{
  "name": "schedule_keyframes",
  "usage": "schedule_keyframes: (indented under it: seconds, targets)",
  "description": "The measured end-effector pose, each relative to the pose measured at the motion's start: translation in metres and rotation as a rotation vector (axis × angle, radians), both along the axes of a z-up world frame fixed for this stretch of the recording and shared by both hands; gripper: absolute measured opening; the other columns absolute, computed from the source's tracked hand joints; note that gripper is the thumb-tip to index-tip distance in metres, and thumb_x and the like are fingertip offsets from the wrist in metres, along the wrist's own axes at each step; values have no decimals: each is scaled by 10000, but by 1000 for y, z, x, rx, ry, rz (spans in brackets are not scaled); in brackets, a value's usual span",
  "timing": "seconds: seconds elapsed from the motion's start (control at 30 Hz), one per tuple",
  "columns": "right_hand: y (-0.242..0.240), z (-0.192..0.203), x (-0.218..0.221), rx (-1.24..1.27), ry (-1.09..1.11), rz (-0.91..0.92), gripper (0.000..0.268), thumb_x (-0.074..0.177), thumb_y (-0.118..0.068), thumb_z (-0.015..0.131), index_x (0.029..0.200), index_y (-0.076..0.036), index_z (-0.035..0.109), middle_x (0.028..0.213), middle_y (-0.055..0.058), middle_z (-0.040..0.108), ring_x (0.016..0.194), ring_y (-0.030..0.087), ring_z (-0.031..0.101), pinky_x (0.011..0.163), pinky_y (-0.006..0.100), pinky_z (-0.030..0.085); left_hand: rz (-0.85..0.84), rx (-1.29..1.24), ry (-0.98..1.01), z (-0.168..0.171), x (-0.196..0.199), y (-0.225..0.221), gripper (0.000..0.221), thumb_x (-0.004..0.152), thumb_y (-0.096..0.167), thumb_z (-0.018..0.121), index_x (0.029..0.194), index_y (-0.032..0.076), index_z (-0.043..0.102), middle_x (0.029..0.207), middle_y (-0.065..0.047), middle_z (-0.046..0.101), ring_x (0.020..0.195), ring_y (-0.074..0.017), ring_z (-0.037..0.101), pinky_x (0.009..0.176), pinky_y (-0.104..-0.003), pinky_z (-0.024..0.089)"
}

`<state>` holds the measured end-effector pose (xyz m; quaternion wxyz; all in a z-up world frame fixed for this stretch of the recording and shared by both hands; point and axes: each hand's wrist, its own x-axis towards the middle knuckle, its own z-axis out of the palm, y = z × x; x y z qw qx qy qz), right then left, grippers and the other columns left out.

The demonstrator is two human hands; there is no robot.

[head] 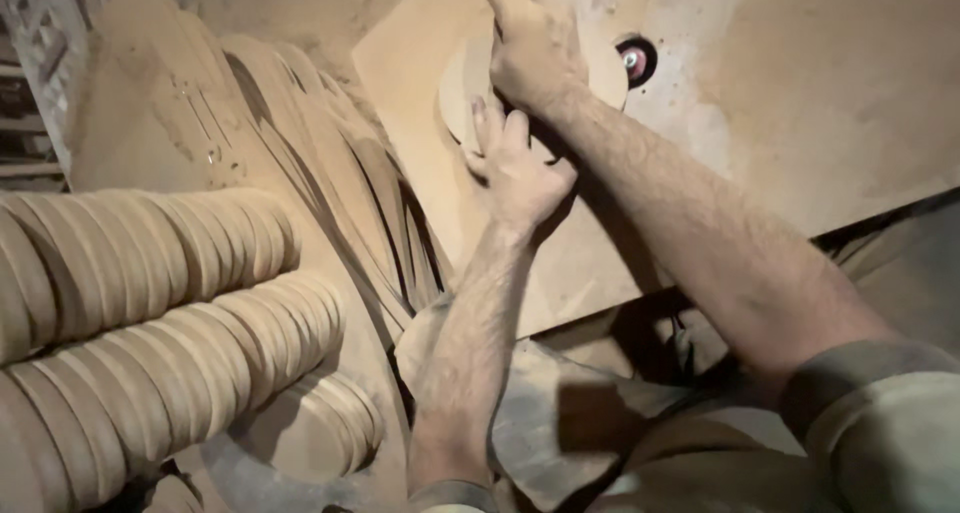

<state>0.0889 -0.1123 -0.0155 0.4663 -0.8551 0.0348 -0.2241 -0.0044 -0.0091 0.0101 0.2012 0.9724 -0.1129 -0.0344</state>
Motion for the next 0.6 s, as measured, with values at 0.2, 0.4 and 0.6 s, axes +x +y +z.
schedule_keyframes:
  seconds: [0.2,0.4,0.6]
  targets:
    - [-1,16,-14,60,51,-52,373,887,-40,597,1245,-102,681,1010,192,732,981,442,640,857,500,508,-164,-242,-313,6,73,40,442,915,91,698,1342,-6,632,1501,-291,524,1402,-462,482,1195,-465,376]
    - [-5,17,-1,22,99,98,323,917,-99,622,1235,-98,680,938,231,714,935,438,666,859,517,510,12,-113,-342,-19,61,27,549,806,68,639,1354,95,649,1447,-214,611,1372,-409,549,1169,-493,432]
    - [-10,3,17,113,22,250,357,960,-124,603,1309,-64,651,1094,248,713,1025,428,675,878,496,537,134,-48,-346,-9,19,19,566,845,208,757,1368,38,623,1425,-359,489,1349,-536,429,1135,-586,336]
